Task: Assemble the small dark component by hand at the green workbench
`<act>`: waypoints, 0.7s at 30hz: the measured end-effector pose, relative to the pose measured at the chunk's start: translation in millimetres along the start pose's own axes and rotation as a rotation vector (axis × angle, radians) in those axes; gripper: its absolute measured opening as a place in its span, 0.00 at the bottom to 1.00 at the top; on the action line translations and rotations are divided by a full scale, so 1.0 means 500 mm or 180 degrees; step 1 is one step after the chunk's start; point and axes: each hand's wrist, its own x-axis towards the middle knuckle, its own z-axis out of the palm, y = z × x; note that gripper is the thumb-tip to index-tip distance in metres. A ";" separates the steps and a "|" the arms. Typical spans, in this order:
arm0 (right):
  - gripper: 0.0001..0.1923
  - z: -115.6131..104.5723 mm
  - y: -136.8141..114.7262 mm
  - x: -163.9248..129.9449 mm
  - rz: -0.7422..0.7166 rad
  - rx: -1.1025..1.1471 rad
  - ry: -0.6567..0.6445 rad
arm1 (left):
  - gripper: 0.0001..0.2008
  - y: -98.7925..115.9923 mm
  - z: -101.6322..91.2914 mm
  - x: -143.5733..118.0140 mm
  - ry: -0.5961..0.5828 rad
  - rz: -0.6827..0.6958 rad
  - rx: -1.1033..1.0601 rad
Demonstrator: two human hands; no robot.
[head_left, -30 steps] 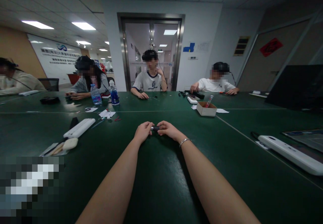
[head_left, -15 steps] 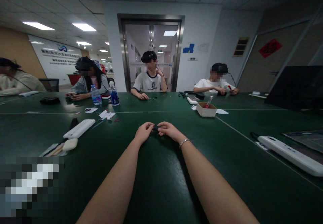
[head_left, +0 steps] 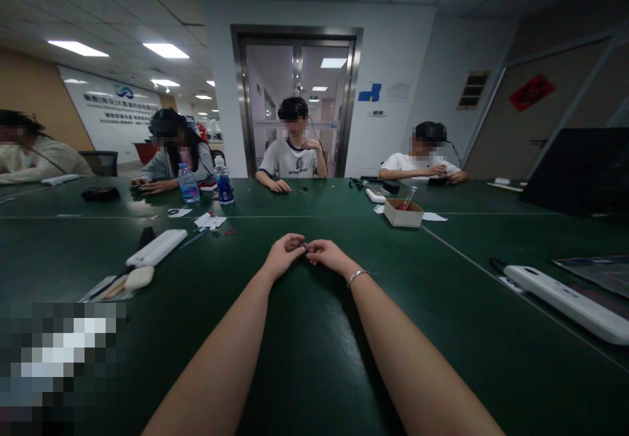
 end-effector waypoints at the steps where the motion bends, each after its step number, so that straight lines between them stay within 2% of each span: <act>1: 0.12 0.004 -0.003 -0.003 -0.0021 0.0030 0.0030 | 0.15 -0.002 0.003 -0.001 -0.0087 -0.0054 0.0003; 4: 0.19 0.023 -0.015 -0.015 0.0011 0.0600 -0.0132 | 0.12 -0.007 0.010 -0.010 -0.0136 -0.0139 0.0190; 6: 0.18 0.037 -0.020 -0.020 0.0089 0.0890 -0.0217 | 0.09 -0.008 0.011 -0.017 -0.0010 -0.0170 0.0533; 9: 0.16 0.052 -0.021 -0.024 0.0153 0.0736 -0.0085 | 0.10 0.014 0.007 -0.029 -0.0034 -0.0295 0.1082; 11: 0.18 0.054 -0.019 -0.030 0.0116 0.0541 -0.0025 | 0.14 0.057 0.000 -0.041 -0.0434 -0.0438 0.1431; 14: 0.24 0.038 -0.017 -0.062 0.0110 0.0375 -0.0067 | 0.22 0.167 -0.026 -0.082 -0.1134 -0.0753 0.2474; 17: 0.26 0.001 -0.025 -0.135 0.0154 0.0288 -0.0175 | 0.27 0.290 -0.089 -0.168 -0.1402 -0.0971 0.3425; 18: 0.25 -0.015 -0.030 -0.168 0.0166 0.0268 -0.0220 | 0.27 0.323 -0.121 -0.208 -0.1341 -0.0957 0.3528; 20: 0.24 -0.051 -0.042 -0.244 0.0235 0.0205 -0.0231 | 0.27 0.367 -0.200 -0.301 -0.0930 -0.0939 0.3598; 21: 0.23 -0.070 -0.048 -0.285 0.0293 0.0149 -0.0214 | 0.27 0.377 -0.244 -0.350 -0.0564 -0.0946 0.3709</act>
